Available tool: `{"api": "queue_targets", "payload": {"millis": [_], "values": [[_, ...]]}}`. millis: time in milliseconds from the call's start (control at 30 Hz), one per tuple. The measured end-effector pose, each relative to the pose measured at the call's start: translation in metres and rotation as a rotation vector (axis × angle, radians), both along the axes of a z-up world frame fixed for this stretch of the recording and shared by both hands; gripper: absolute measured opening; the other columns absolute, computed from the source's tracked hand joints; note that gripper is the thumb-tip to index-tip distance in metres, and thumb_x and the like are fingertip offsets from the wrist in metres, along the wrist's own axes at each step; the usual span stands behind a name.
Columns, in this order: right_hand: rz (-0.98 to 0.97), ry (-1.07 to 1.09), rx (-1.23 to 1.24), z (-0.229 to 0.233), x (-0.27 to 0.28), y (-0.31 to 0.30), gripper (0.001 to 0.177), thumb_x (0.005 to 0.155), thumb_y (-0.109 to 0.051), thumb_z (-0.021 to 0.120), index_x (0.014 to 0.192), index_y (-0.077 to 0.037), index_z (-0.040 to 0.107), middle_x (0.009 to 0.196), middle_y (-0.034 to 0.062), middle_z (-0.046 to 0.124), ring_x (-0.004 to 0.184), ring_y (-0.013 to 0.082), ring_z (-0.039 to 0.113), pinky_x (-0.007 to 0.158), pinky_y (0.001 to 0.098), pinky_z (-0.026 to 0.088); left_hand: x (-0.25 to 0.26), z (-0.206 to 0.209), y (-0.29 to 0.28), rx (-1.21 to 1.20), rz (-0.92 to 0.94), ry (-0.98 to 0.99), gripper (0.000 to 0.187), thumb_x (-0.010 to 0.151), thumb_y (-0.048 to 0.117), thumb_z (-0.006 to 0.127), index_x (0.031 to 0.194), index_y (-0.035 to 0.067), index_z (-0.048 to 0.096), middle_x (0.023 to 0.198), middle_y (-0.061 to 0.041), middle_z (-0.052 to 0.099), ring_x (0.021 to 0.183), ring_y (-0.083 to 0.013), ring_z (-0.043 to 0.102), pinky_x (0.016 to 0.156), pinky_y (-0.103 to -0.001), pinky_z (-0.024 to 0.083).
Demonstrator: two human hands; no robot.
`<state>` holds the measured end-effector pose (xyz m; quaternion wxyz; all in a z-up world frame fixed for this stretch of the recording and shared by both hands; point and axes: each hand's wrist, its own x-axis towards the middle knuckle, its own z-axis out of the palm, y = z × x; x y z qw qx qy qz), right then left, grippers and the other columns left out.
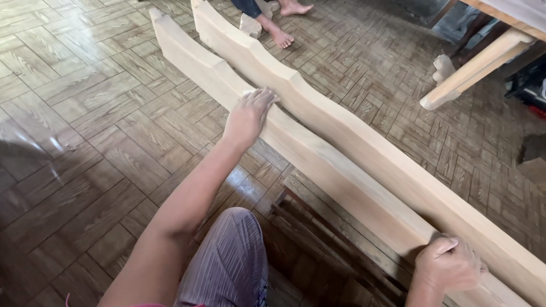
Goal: Sanding the edges and surfaces of curved wooden furniture components using sandpaper.
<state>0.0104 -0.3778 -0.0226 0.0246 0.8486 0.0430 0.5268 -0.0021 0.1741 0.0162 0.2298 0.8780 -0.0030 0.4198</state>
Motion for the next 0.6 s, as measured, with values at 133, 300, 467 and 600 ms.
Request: {"api": "queue_targets", "payload": {"millis": [133,300,467,600], "values": [[-0.031,-0.021,-0.018,-0.012,0.009,-0.008,0.026,0.099,-0.014,0.056,0.077,-0.009,0.068,0.073,0.0134,0.061,0.066,0.0377,0.051,0.071,0.0446,0.035,-0.015,-0.032,0.002,0.089,-0.011,0.01,0.037,0.107,0.011,0.051,0.141,-0.001,0.055,0.148,-0.023,0.056,0.138,-0.0435,0.053,0.118,-0.05,0.041],[-0.089,0.101,-0.02,0.027,-0.033,0.035,0.031,0.11,-0.013,0.053,0.091,-0.007,0.077,0.083,0.0162,0.068,0.076,0.0378,0.06,0.072,0.0491,0.045,0.019,-0.011,0.008,0.191,-0.005,-0.05,0.02,0.106,0.016,0.054,0.111,-0.001,0.065,0.121,-0.026,0.071,0.115,-0.0411,0.068,0.097,-0.047,0.054],[-0.02,0.001,0.022,-0.001,0.0,0.003,0.026,0.102,-0.015,0.057,0.08,-0.01,0.071,0.074,0.013,0.062,0.07,0.0377,0.054,0.073,0.0457,0.039,0.058,-0.014,0.023,0.107,-0.011,0.12,0.019,0.1,0.017,0.054,0.103,0.007,0.07,0.099,-0.014,0.075,0.092,-0.0367,0.07,0.086,-0.048,0.053],[-0.023,-0.004,0.033,-0.007,0.004,-0.002,0.028,0.101,-0.016,0.057,0.074,-0.011,0.063,0.069,0.0123,0.056,0.064,0.0365,0.048,0.069,0.0442,0.036,0.04,-0.002,0.02,-0.056,-0.018,0.139,0.034,0.106,0.035,0.052,0.123,0.009,0.066,0.098,-0.019,0.072,0.086,-0.0448,0.066,0.079,-0.054,0.05]]}}
